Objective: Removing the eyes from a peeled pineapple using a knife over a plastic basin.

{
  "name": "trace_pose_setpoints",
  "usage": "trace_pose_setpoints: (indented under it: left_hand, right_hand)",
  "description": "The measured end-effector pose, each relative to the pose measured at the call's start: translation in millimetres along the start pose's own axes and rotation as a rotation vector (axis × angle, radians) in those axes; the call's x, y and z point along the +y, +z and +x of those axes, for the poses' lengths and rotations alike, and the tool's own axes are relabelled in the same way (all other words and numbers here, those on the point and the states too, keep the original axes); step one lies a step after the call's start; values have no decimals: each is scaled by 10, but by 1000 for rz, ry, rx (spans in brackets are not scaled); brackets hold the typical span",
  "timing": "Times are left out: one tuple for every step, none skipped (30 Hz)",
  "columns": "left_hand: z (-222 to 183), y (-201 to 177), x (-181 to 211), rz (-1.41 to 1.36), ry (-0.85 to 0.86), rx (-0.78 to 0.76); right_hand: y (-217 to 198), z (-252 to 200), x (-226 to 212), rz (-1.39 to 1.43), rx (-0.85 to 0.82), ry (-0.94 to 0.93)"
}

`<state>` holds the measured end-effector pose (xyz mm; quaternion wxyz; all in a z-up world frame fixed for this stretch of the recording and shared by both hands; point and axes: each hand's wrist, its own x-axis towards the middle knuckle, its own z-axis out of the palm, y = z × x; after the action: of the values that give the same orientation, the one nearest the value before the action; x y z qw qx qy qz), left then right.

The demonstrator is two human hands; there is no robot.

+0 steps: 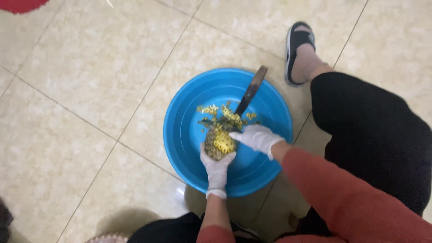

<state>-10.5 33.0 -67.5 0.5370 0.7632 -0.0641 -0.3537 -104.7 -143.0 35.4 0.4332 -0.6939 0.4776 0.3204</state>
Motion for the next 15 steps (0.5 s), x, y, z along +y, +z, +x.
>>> trace_pose_setpoints:
  left_hand:
    - [6, -65, 106, -97, -229, -18]
    - [8, -31, 263, -102, -216, -20]
    - [-75, -61, 358, -266, -265, -33]
    - [-147, -88, 443, -430, -311, -45]
    - [-94, -78, 179, -428, -330, -40]
    - [-49, -60, -85, -348, -69, -49]
    - [81, -11, -295, -268, 207, -61]
    - [77, 2, -346, -268, 205, -62]
    - [104, -4, -376, -303, 174, -67]
    - [127, -9, -404, -338, 143, -73]
    - [92, -10, -412, -338, 144, -71]
    - [59, -12, -419, -319, 164, -64]
    - [44, -21, -414, -302, 185, -58]
    - [10, -33, -258, -303, 187, -57]
    - [-63, -77, -131, -258, 123, -66]
  right_hand:
    - [65, 42, -13, -20, -4, 1]
    - [-16, -24, 17, -21, 8, -4]
    - [0, -114, 63, -62, 10, 41]
    - [20, -192, 112, -103, 11, 86]
    - [57, -144, 205, -106, -5, 95]
    - [87, -97, 302, -94, 3, 86]
    - [44, -16, 366, -79, 27, 70]
    - [7, -87, 311, -80, 25, 72]
    - [-38, -150, 225, -51, 5, 68]
    - [-83, -219, 141, -22, -16, 65]
    - [-90, -173, 79, -22, -16, 62]
    - [-97, -126, 15, 24, -56, 95]
    - [-112, -76, -69, 70, -95, 127]
    - [-148, -57, -78, 69, -93, 124]
    - [-139, -40, -78, 102, -111, 133]
